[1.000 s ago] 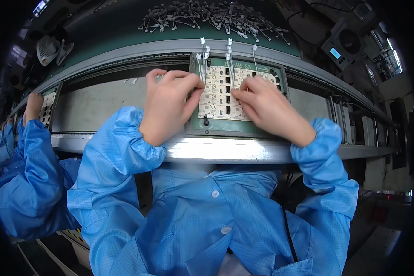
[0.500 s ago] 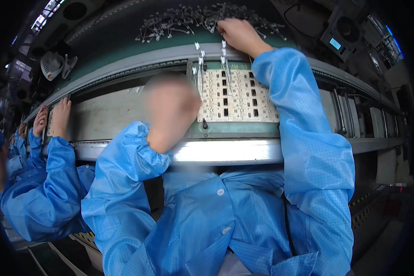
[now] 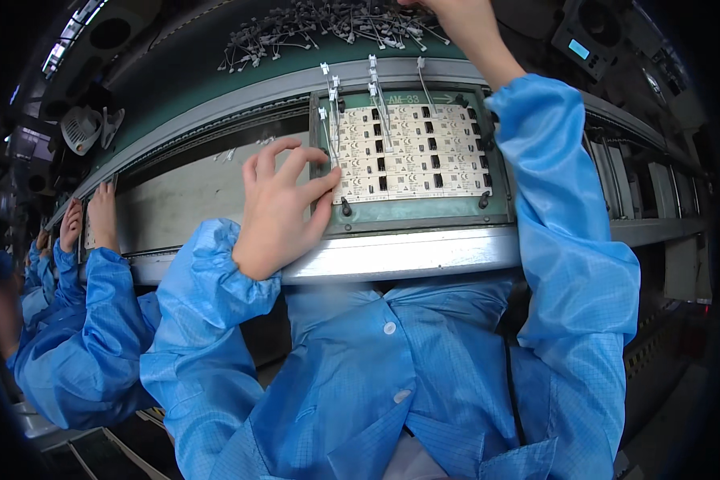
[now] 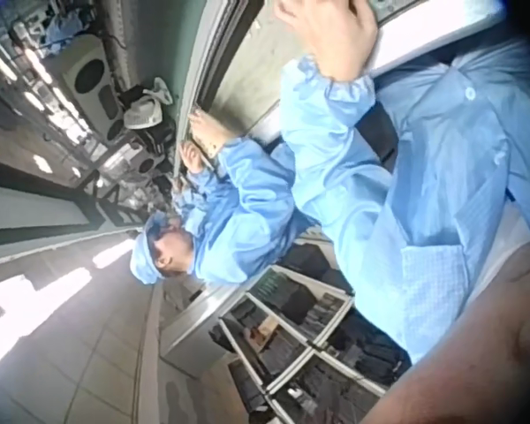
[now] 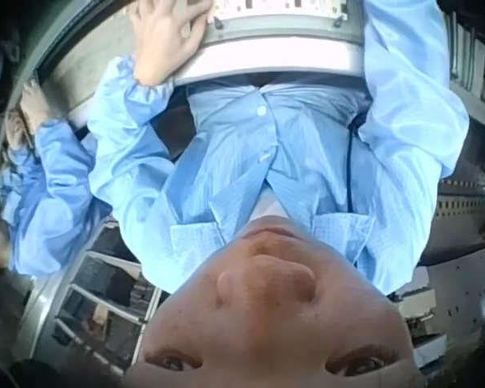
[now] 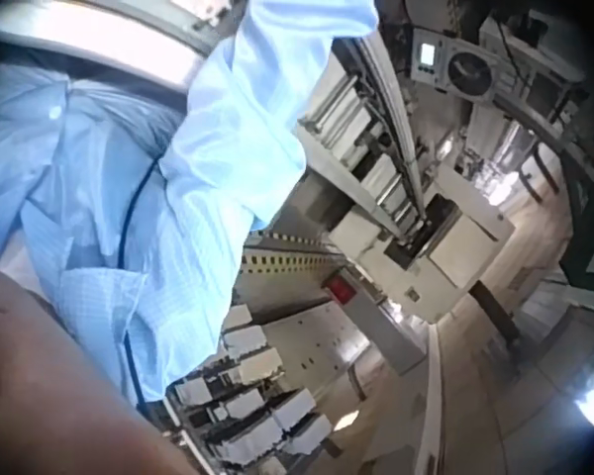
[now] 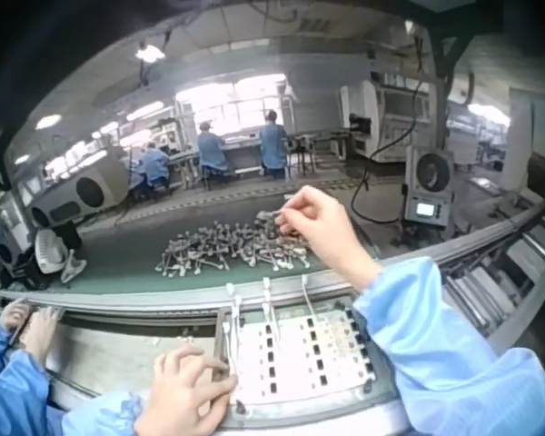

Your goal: Assembling electronic components onto a printed circuit board on an industrial assembly line.

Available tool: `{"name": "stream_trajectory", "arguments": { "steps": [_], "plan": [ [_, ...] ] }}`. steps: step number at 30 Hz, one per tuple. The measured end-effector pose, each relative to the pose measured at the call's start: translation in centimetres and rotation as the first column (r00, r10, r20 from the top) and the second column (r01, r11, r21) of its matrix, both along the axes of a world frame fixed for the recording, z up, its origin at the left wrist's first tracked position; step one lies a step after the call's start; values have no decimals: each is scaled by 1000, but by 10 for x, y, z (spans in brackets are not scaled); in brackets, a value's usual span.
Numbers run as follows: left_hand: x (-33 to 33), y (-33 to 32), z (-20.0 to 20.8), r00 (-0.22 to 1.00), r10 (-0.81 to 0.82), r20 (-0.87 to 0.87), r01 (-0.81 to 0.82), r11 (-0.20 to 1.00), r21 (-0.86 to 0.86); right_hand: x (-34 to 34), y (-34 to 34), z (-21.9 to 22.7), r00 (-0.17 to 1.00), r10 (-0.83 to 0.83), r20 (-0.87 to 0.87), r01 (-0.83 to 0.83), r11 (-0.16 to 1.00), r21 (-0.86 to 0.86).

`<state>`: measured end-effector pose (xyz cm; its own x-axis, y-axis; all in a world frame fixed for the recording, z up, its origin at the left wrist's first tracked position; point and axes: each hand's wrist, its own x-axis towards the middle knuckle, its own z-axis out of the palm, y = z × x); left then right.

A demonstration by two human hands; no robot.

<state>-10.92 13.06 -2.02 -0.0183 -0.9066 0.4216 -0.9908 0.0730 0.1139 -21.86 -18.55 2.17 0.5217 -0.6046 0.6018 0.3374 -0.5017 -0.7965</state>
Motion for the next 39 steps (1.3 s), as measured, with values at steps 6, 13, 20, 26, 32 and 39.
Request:
{"name": "stream_trajectory", "arguments": {
  "steps": [6,13,20,26,32,39],
  "plan": [
    [53,-78,14,993,81,-82,-82,997,-12,-55,57,-21,978,-67,-198,30,982,-186],
    [121,-188,-17,768,231,597,-197,973,-123,-81,144,-60,862,-263,-432,-75,778,-624],
    [134,-191,-33,799,253,546,-210,968,-141,-78,144,-62,862,-138,-487,-204,786,-583],
    [132,-183,-18,878,326,349,-267,941,-208,-79,144,-63,845,-162,-509,-221,762,-609],
    [105,-149,26,868,45,-495,-287,859,-425,-80,138,-61,844,-143,-518,-228,777,-586],
    [126,-128,24,541,-240,-806,-174,906,-386,-81,142,-56,806,-159,-570,-297,724,-622]
  ]
}}
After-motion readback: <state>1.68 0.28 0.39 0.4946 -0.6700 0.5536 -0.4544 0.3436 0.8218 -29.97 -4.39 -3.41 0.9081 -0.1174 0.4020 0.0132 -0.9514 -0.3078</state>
